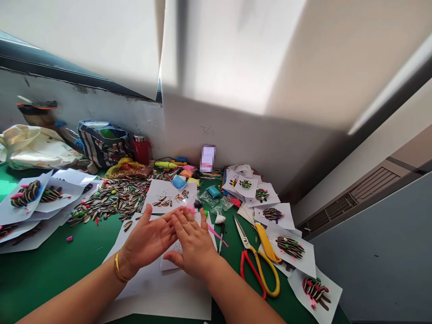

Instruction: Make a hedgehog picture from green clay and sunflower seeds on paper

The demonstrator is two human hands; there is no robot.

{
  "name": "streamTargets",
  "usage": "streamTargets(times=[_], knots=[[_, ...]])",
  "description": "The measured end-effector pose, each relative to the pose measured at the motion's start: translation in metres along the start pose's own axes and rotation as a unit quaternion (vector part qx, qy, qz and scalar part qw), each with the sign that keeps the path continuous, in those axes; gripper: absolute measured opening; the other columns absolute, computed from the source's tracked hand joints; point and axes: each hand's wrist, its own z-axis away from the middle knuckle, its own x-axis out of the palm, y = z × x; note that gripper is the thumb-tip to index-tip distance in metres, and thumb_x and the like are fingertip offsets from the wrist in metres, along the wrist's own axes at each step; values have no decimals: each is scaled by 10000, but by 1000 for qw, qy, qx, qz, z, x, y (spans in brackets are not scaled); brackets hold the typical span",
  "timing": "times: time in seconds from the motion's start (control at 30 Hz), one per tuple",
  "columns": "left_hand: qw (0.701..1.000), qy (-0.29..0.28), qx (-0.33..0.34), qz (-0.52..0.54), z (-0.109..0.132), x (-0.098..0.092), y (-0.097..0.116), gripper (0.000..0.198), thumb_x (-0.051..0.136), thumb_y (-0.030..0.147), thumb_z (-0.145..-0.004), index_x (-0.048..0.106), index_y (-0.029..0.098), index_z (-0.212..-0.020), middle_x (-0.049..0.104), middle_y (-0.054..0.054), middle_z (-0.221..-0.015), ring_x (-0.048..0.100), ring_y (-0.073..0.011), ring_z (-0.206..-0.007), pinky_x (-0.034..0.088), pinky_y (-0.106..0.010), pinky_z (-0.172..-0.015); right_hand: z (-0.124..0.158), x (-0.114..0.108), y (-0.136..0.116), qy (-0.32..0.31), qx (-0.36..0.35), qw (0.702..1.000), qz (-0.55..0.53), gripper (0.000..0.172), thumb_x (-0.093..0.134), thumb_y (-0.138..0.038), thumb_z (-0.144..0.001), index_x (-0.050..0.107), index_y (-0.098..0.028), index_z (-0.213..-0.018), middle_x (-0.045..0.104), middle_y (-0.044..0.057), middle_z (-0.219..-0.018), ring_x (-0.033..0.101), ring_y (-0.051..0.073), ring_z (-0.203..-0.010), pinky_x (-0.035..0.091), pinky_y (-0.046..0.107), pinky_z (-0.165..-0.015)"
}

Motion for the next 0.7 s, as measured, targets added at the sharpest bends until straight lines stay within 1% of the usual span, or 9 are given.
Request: streamTargets(times=[0.07, 0.13, 0.23, 0.3, 0.37, 0.43, 0.53, 0.6, 0.7], knots=[[1000, 13, 2, 1, -1, -4, 1, 852, 254, 764, -868, 515, 123, -1365, 499, -160, -1432, 369, -254, -1399, 229, -378, -1171, 0, 1, -5, -27, -41, 999, -14, 892, 393, -684, -905, 160, -107, -1544, 288, 124, -1571, 164, 283, -1485, -43, 567, -1202], [999, 7, -34, 4, -1, -5, -4, 865, 264, 774, -858, 509, 123, -1372, 509, -164, -1422, 354, -273, -1407, 211, -408, -1176, 0, 4, -10, -37, -66, 997, -17, 913, 372, -707, -897, 161, -96, -1542, 265, 117, -1579, 145, 277, -1489, -46, 555, -1206], [994, -51, -94, 17, 0, -2, -15, 845, 261, 756, -872, 442, 150, -1431, 483, -162, -1449, 319, -302, -1425, 169, -456, -1181, 0, 7, -8, -17, -42, 999, 3, 884, 359, -685, -913, 176, -88, -1539, 260, 123, -1579, 137, 291, -1489, -42, 579, -1198], [993, -76, -89, 27, 0, 0, -17, 825, 246, 733, -892, 403, 152, -1455, 461, -168, -1468, 308, -306, -1431, 157, -470, -1180, 1, 8, -2, -3, -3, 1000, 19, 863, 372, -652, -927, 172, -76, -1537, 251, 140, -1580, 138, 308, -1487, -34, 606, -1186], [995, -70, -62, 34, 0, -1, -14, 808, 233, 708, -911, 390, 136, -1459, 451, -176, -1476, 313, -293, -1431, 157, -456, -1183, 2, 7, 3, -1, 22, 999, 26, 847, 390, -624, -934, 168, -73, -1538, 255, 148, -1577, 145, 315, -1485, -28, 620, -1180], [998, -47, -26, 38, -1, -6, -7, 805, 231, 693, -922, 400, 108, -1447, 452, -182, -1475, 325, -274, -1427, 155, -421, -1191, 2, 6, 3, -13, 15, 1000, 21, 842, 404, -622, -932, 173, -87, -1539, 274, 139, -1572, 157, 308, -1484, -20, 612, -1185], [999, -20, 15, 33, -3, -15, -1, 807, 229, 694, -921, 425, 99, -1430, 430, -173, -1496, 316, -269, -1434, 150, -413, -1196, 1, 5, -3, -43, -37, 998, -4, 889, 409, -672, -905, 173, -99, -1541, 280, 128, -1571, 169, 290, -1483, 3, 583, -1203], [999, -19, 6, 30, -3, -17, -4, 809, 224, 698, -917, 426, 107, -1432, 404, -166, -1516, 289, -274, -1447, 144, -425, -1196, 0, 5, -7, -51, -59, 997, -15, 922, 405, -703, -887, 174, -96, -1541, 266, 129, -1576, 164, 288, -1484, 24, 568, -1210], [996, -54, -66, 31, -3, -13, -15, 840, 234, 727, -899, 415, 112, -1442, 427, -174, -1497, 276, -284, -1452, 148, -441, -1192, 1, 6, -6, -39, -37, 998, -9, 896, 399, -688, -899, 185, -99, -1540, 251, 123, -1582, 151, 296, -1486, 13, 574, -1206]])
